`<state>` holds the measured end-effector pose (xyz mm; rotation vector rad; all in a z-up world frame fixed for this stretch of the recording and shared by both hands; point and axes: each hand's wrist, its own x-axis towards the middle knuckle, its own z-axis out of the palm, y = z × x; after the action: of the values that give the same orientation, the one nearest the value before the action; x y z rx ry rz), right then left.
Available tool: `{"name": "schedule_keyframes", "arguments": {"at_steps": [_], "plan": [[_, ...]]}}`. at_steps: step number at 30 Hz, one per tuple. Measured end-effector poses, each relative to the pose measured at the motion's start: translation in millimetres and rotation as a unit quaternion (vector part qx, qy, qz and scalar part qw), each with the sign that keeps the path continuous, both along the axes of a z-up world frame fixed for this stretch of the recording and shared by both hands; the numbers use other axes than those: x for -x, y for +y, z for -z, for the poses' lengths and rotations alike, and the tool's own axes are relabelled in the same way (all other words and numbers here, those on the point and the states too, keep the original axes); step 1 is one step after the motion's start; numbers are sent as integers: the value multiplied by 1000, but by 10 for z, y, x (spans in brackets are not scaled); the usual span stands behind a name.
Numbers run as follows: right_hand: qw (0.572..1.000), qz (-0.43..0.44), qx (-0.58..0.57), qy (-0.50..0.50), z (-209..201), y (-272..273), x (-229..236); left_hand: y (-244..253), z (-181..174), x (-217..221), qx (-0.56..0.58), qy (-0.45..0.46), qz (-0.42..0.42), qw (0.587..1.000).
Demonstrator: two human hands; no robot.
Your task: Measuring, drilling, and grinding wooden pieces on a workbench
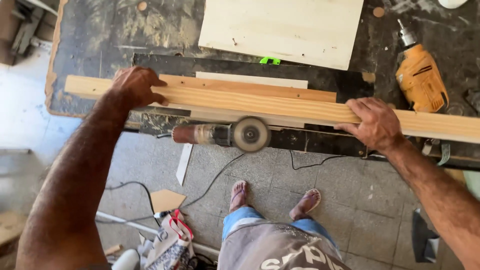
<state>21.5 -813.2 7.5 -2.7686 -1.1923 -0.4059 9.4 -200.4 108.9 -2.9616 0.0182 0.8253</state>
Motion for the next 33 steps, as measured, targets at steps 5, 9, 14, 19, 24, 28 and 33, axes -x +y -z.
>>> {"name": "schedule_keyframes", "arguments": {"at_steps": [5,9,14,19,24,28,33], "plan": [[1000,-7,-11,6,-7,-443,-28,-459,-50,-53,9,14,-7,1000],[1000,-11,4,-22,61,-950,-71,-894,-58,-81,-3,15,12,1000],[997,-11,47,-65,15,-1511,-42,-1538,-72,-86,32,13,-3,999],[998,-10,10,-67,-25,-1814,-47,-1868,-38,-112,18,4,-13,1000],[986,49,75,-138,184,-2369,-77,-2228,12,-145,79,-14,16,997],[988,71,91,-103,182,-2728,-57,-2542,72,-165,92,-24,26,995],[999,34,32,-23,143,-2927,-66,-2772,134,-208,114,-31,-2,993]]}}
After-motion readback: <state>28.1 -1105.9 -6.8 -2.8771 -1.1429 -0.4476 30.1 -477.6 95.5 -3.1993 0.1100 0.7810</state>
